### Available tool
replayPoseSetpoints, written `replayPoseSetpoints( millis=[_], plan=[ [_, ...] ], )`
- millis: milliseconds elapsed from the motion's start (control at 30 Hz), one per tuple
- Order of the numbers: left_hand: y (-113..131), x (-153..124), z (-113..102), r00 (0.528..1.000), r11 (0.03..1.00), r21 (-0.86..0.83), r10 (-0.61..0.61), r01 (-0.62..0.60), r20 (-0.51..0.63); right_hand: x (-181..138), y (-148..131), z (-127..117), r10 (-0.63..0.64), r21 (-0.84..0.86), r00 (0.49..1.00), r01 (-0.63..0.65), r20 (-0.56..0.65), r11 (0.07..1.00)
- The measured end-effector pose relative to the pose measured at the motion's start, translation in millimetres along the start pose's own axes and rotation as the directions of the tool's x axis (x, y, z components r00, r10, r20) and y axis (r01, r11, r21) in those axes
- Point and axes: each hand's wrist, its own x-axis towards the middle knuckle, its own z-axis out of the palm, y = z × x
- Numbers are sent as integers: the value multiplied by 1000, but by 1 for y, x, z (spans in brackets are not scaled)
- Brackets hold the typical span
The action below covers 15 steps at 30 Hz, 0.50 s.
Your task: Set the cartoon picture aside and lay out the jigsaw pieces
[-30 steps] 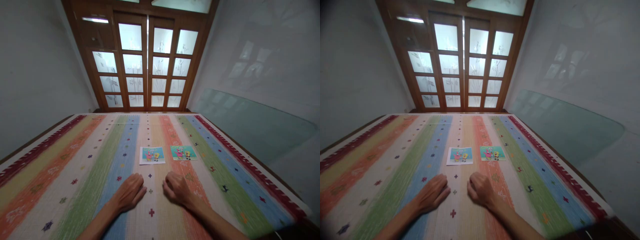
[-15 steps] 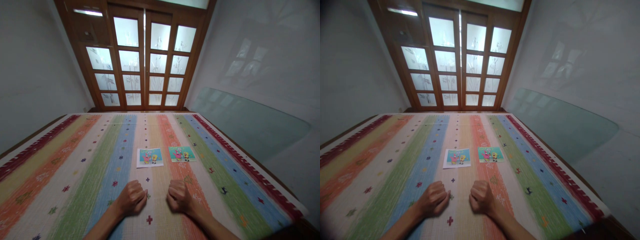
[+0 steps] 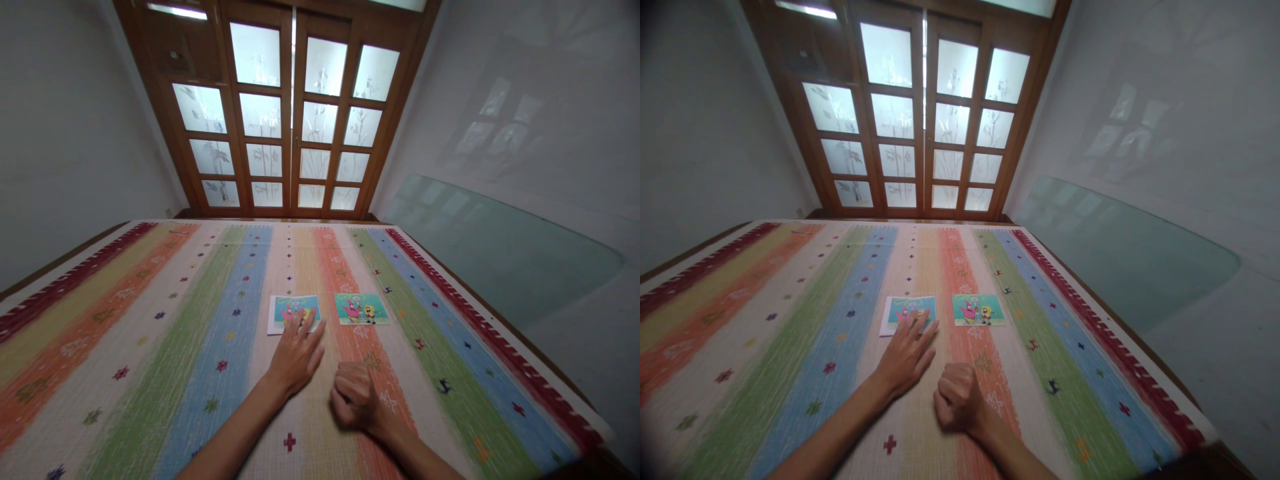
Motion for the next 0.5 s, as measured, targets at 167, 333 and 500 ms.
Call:
replayPoseSetpoints(
  millis=[167, 333, 500],
  plan=[
    [-1, 9, 7, 974, 986, 45, -164, 158, 159, -1, 0, 0, 7, 28, 1000, -7, -16, 1000],
    [-2, 12, -7, 936, 976, 69, -219, 208, 276, 2, 2, 0, -9, 90, 999, 13, -47, 996],
    [1, 14, -19, 908, 969, 95, -249, 230, 337, 4, 2, 0, -28, 91, 998, 33, -60, 995]
  ],
)
